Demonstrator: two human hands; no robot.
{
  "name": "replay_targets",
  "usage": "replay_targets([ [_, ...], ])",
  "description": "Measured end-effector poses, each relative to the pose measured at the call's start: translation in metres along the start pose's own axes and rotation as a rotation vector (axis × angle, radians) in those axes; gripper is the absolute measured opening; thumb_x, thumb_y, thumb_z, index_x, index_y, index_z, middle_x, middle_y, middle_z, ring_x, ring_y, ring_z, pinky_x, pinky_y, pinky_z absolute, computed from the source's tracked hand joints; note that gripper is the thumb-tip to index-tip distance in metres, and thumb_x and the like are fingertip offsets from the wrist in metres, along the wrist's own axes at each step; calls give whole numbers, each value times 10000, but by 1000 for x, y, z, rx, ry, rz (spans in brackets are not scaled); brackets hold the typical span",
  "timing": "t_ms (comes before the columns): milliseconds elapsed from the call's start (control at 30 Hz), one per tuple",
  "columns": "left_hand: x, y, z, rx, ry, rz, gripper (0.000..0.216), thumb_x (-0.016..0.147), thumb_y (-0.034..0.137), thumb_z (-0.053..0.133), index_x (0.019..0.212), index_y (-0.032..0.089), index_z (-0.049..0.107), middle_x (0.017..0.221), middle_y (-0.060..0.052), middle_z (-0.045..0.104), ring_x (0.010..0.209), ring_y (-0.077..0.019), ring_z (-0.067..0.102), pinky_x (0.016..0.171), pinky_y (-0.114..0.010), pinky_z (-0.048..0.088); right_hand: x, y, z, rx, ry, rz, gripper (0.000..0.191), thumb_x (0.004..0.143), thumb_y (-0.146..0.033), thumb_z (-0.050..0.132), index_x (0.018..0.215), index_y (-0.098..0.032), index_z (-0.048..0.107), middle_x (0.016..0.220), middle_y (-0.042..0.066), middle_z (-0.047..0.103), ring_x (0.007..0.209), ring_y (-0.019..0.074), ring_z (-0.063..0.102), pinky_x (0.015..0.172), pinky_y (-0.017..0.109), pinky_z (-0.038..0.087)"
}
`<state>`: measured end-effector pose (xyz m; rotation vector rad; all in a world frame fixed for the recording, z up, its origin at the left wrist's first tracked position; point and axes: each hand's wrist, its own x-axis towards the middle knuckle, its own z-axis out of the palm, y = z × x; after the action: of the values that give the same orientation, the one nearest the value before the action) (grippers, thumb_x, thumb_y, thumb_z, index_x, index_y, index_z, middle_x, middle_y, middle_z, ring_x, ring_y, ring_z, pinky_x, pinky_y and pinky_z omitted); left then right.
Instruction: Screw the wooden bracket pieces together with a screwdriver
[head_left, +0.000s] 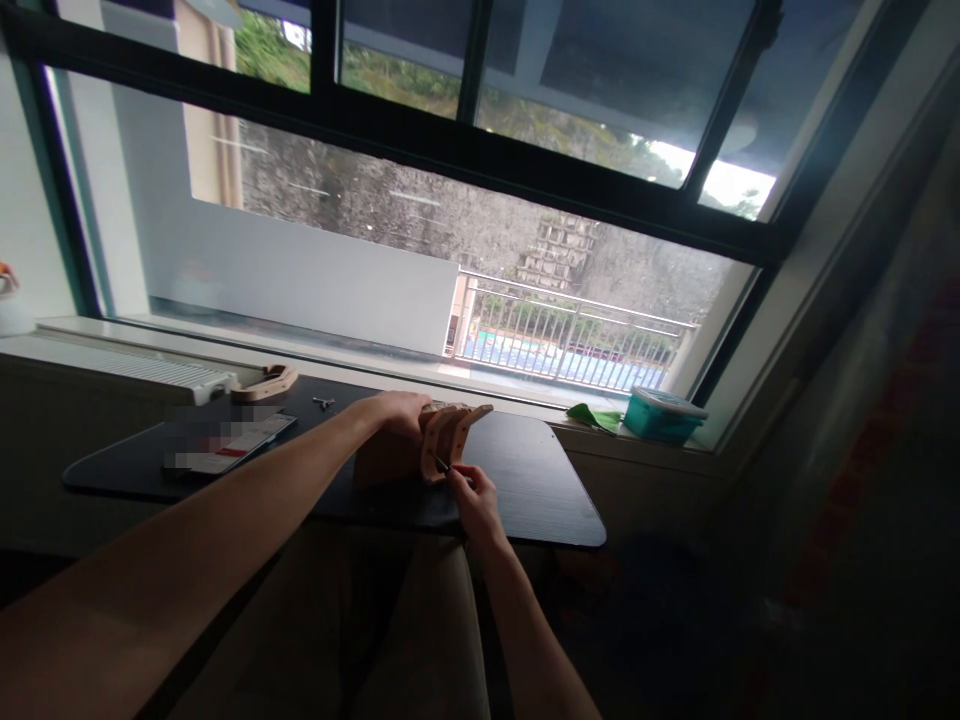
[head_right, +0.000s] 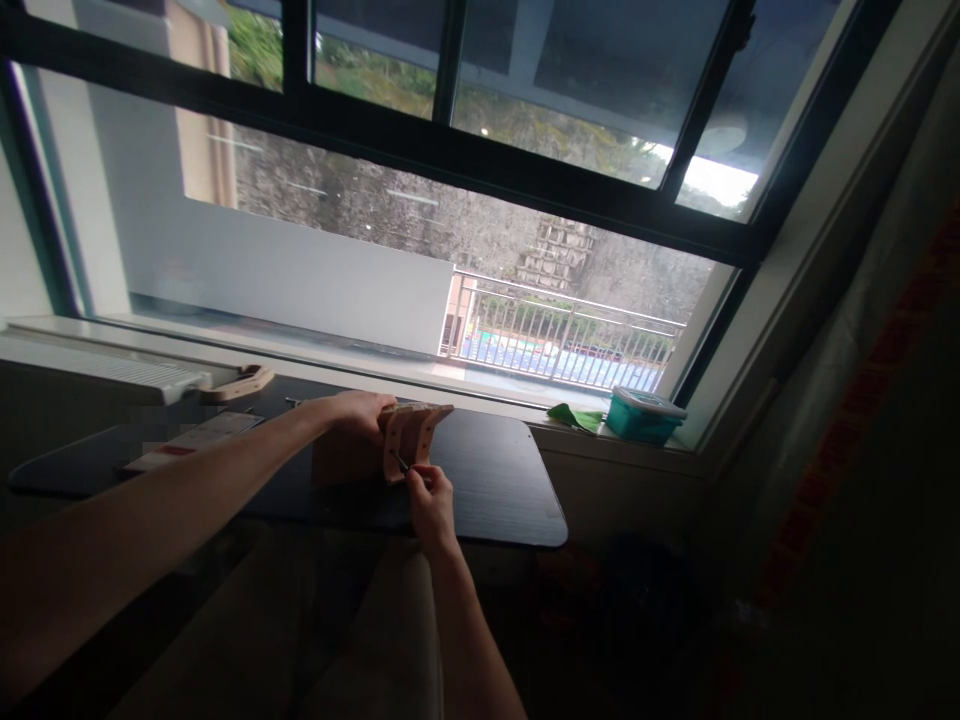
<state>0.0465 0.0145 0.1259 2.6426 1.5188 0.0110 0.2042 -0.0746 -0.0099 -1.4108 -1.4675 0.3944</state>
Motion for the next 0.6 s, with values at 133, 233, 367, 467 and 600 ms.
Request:
replay_targets([
  [133,2,-3,1,-6,-3,11,605,518,409,705,1075,214,573,1099,-65,685,958,-269,634,784,-296,492,3,-2,-6,-30,-32,-20,258,843,-340,495,929,-163,662,777,44,706,721,167,641,616,245,464],
  [233,3,-4,2,-8,-7,22,614,519,401,701,1086,206,567,1108,-71,680,961,-266,633,784,-295,490,-3,-12,-12,-129,-37,-79,223,823,-299,537,992,-220,660,875,43,715,797,195,647,699,281,448],
  [367,2,-4,1,-4,-4,29,586,539,416,680,1076,208,569,1085,-73,684,959,-265,632,769,-296,488,-9,-25,-19,-493,-122,-299,291,864,-204,457,1071,-272,649,921,39,705,761,184,646,663,268,414],
  [467,1,-3,1,-3,-2,32,591,539,416,678,1081,206,569,1075,-75,686,951,-265,633,753,-291,487,-10,-24,-20,-511,-136,-316,320,878,-209,438,1110,-288,643,959,33,703,797,178,641,678,264,413],
  [600,1,-3,2,1,-3,31,597,534,411,683,1085,210,569,1077,-72,685,959,-269,629,754,-291,487,-6,-15,-13,-87,-114,-42,279,813,-284,540,1052,-297,684,876,13,693,819,184,609,734,284,421],
])
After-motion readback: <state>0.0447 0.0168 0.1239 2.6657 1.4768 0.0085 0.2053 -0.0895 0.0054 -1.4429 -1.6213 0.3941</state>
